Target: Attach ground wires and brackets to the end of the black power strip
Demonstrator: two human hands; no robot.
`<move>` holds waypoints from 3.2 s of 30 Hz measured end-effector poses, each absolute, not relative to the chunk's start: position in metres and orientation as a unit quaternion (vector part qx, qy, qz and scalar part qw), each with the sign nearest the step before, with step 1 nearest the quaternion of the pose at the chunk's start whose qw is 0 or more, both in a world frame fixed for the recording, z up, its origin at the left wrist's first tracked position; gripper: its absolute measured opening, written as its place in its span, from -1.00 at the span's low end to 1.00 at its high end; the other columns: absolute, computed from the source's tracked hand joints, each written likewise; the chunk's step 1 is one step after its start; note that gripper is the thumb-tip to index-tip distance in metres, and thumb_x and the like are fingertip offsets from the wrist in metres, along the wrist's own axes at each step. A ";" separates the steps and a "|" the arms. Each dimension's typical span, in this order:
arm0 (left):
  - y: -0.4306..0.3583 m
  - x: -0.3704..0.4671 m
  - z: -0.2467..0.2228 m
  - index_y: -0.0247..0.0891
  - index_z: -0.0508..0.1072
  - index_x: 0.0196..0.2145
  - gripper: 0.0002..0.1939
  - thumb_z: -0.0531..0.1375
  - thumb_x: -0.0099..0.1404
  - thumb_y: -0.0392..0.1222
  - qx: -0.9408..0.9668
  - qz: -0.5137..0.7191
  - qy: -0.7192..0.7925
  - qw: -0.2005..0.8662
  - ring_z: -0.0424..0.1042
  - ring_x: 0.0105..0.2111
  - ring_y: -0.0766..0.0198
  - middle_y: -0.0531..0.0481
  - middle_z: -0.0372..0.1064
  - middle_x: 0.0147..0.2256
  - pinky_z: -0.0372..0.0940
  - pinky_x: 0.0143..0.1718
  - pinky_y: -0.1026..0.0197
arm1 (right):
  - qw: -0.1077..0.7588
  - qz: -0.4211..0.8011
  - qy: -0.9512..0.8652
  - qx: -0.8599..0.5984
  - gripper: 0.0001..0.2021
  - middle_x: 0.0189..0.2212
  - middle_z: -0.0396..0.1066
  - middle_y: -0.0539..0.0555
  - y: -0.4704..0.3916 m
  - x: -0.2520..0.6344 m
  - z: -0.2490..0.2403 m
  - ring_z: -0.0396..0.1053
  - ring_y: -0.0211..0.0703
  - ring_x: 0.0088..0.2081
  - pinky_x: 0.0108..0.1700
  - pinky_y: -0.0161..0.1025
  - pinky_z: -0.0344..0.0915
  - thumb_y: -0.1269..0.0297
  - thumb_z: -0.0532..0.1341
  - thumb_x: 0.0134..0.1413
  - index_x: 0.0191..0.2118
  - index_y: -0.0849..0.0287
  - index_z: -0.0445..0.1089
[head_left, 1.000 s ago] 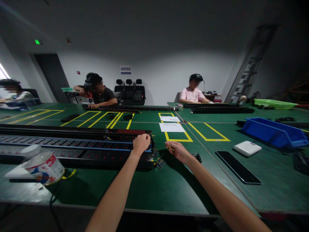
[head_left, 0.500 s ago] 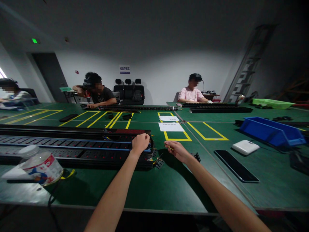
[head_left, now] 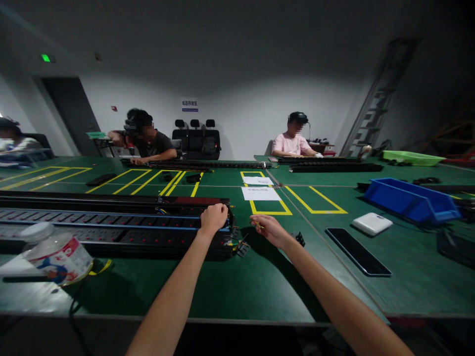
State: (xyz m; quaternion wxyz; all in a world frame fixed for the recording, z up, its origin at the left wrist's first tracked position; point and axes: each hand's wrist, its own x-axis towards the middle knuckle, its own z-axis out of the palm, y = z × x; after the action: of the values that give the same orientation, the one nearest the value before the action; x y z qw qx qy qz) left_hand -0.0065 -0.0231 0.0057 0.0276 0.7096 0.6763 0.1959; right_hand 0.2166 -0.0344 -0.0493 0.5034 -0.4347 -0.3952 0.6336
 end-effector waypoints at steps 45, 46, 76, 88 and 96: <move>-0.020 -0.007 0.004 -0.16 0.58 -0.21 -0.53 -0.10 0.44 0.00 0.712 0.190 0.676 0.028 0.54 -0.16 -0.01 -0.21 0.56 -0.19 0.36 -0.11 0.05 | 0.522 0.565 -0.472 -0.430 -0.75 -0.40 0.52 0.04 0.023 0.175 -0.024 0.37 -0.33 -0.47 -0.47 -0.42 0.22 0.27 0.47 -0.17 -0.30 0.19 0.52; -0.020 -0.007 0.004 -0.16 0.58 -0.20 -0.53 -0.11 0.44 0.00 0.711 0.188 0.678 0.027 0.54 -0.15 0.00 -0.21 0.56 -0.19 0.36 -0.10 0.06 | 0.522 0.561 -0.471 -0.437 -0.76 -0.41 0.52 0.04 0.027 0.172 -0.027 0.36 -0.34 -0.48 -0.48 -0.42 0.21 0.28 0.46 -0.17 -0.31 0.20 0.52; -0.022 -0.005 0.004 -0.16 0.57 -0.20 -0.51 -0.13 0.43 0.01 0.712 0.191 0.675 0.029 0.54 -0.18 -0.03 -0.22 0.55 -0.21 0.36 -0.14 0.04 | 0.470 0.372 -0.626 -0.498 -0.88 -0.56 0.45 0.00 0.061 0.168 -0.051 0.31 -0.30 -0.53 -0.46 -0.37 0.19 0.32 0.30 -0.07 -0.37 0.26 0.53; -0.020 -0.007 0.002 -0.15 0.57 -0.21 -0.53 -0.12 0.42 0.00 0.714 0.193 0.672 0.028 0.54 -0.17 -0.06 -0.21 0.55 -0.20 0.37 -0.16 0.01 | 0.349 0.087 -0.772 -0.524 -0.89 -0.36 0.55 0.04 0.050 0.161 -0.042 0.44 -0.20 -0.34 -0.29 -0.34 0.26 0.35 0.25 0.10 -0.27 0.16 0.54; -0.020 -0.007 0.003 -0.15 0.57 -0.18 -0.52 -0.13 0.44 0.01 0.714 0.189 0.674 0.034 0.53 -0.15 -0.03 -0.21 0.55 -0.18 0.36 -0.11 0.02 | 0.290 0.039 -0.794 -0.533 -0.85 -0.25 0.57 0.09 0.041 0.157 -0.037 0.47 -0.15 -0.24 -0.19 -0.32 0.28 0.36 0.23 0.14 -0.21 0.14 0.55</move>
State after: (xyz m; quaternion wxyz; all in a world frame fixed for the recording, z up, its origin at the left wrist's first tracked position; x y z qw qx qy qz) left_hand -0.0069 -0.0203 0.0025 0.0335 0.7138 0.6736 0.1886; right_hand 0.1566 0.0410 -0.0372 0.2899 -0.5330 -0.7940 0.0386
